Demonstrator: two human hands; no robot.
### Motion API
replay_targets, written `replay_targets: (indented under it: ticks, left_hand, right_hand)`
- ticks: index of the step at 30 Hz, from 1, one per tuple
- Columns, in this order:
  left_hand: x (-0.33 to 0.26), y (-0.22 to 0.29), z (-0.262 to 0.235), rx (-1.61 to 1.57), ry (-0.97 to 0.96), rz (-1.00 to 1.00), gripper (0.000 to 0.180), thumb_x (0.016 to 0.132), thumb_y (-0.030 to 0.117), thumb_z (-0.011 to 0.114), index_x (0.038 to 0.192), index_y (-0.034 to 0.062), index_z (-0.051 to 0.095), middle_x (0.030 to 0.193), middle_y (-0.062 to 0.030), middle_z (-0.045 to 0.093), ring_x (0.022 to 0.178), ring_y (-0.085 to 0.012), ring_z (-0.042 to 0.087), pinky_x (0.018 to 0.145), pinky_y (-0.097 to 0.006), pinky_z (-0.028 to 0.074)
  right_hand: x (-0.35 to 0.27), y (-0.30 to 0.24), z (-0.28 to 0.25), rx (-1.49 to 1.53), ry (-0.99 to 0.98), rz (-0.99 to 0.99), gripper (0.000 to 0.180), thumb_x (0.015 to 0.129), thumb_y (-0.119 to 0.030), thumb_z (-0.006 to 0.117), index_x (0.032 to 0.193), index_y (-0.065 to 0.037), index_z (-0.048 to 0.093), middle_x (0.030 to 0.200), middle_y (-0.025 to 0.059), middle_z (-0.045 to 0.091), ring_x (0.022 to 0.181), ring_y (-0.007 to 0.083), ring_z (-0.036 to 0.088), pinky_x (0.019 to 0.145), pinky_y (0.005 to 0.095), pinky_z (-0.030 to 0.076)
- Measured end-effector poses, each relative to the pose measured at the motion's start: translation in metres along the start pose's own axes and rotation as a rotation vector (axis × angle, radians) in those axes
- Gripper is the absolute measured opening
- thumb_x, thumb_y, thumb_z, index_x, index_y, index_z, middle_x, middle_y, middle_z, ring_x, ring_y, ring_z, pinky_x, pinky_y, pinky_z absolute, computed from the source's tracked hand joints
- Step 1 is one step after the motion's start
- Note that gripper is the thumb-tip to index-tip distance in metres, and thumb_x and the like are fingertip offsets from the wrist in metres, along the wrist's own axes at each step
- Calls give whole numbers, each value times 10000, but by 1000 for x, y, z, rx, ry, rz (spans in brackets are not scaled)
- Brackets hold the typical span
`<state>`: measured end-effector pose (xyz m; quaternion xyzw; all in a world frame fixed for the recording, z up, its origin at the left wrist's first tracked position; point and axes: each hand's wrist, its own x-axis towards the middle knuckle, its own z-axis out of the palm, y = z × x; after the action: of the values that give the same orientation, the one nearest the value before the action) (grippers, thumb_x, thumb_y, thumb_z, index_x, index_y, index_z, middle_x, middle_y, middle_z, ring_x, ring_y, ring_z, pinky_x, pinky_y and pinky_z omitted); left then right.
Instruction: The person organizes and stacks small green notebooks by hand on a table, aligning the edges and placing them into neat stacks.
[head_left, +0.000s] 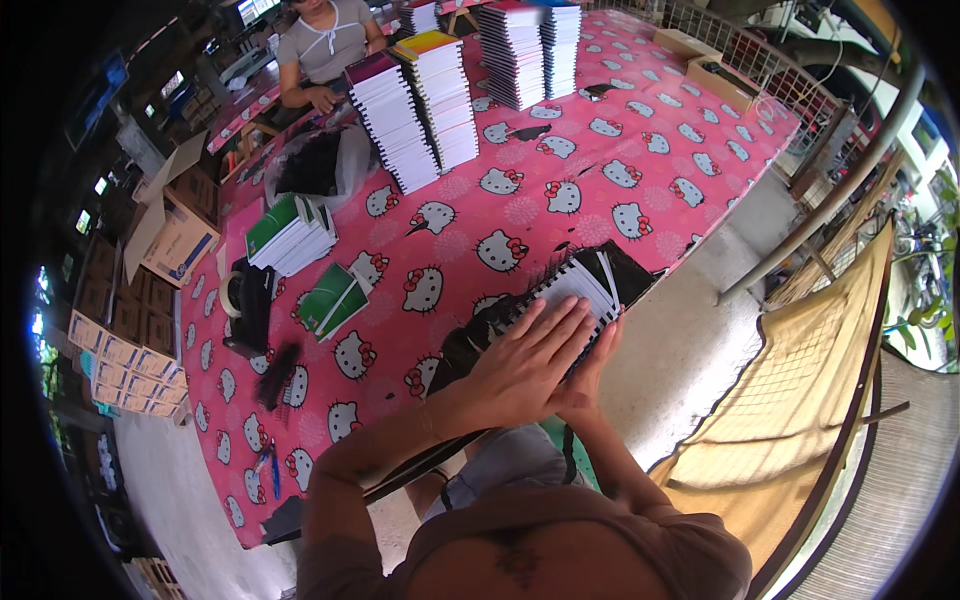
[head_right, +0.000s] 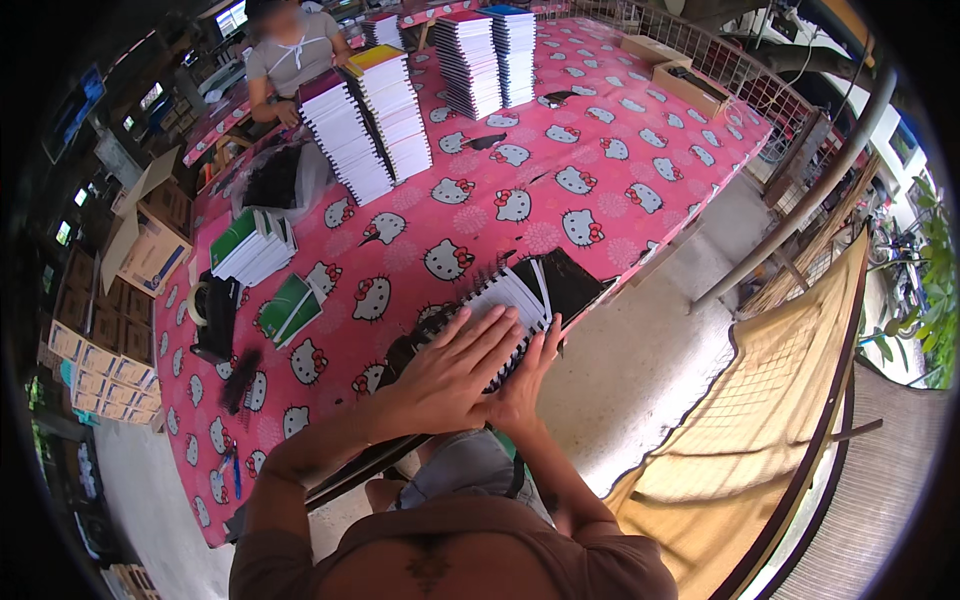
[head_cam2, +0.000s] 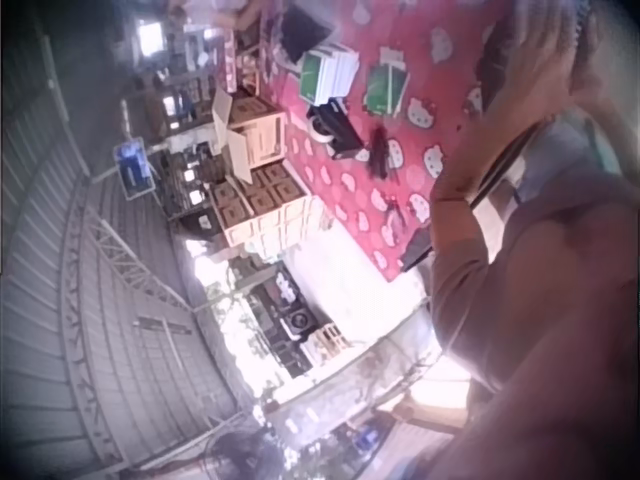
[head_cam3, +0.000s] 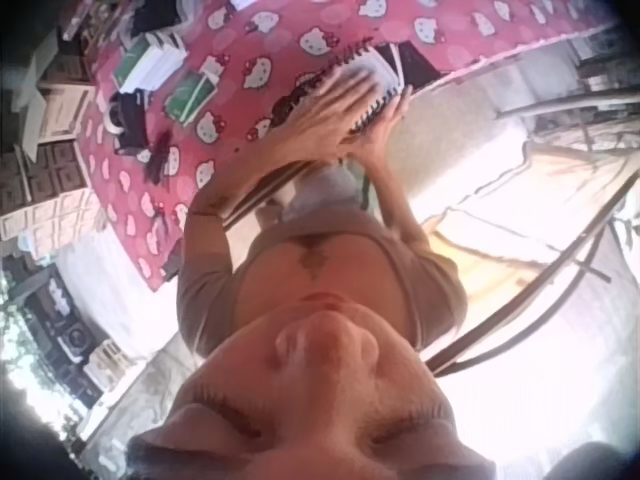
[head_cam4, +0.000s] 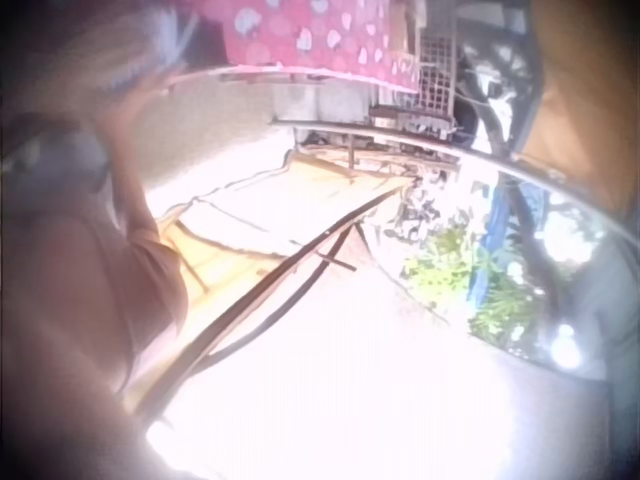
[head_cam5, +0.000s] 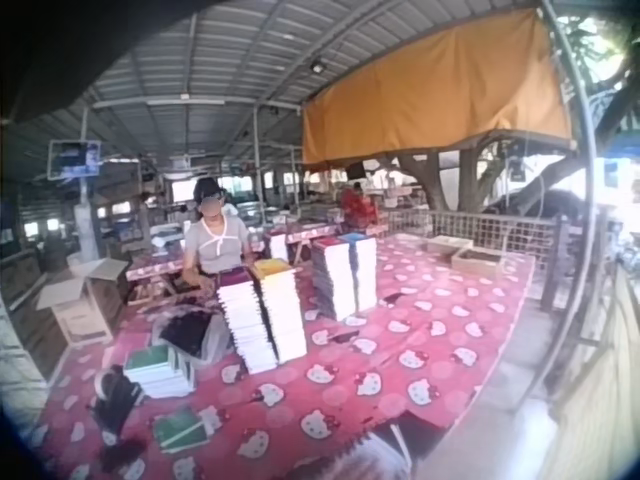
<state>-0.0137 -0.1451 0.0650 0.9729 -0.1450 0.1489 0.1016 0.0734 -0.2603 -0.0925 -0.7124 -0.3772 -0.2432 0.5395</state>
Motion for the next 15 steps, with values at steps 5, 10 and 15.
replay_targets:
  ticks: [5,10,15]
  left_hand:
    - [15,-50,-28,-354,439,-126,707,1026,515,447,1471,-34,412,1541,-204,404,1468,-343,328,1193,-476,248]
    - [39,-121,66,-1457,268,-463,706,994,555,508,1468,34,445,1483,-118,488,1371,-247,447,1141,-389,357]
    - [39,-88,72,-1982,307,-485,764,970,614,504,1470,41,431,1458,-120,499,1336,-243,473,1109,-392,390]
  right_hand:
    - [-7,-3,-5,38,-99,55,1331,661,-478,881,1582,-46,22,1555,328,149,1428,523,188,1151,623,181]
    - [-19,17,-3,158,-100,111,1330,688,-532,851,1572,13,19,1580,264,123,1480,407,145,1196,531,138]
    - [20,-3,-21,317,-74,114,1272,706,-508,830,1582,0,61,1583,236,160,1473,371,198,1195,503,176]
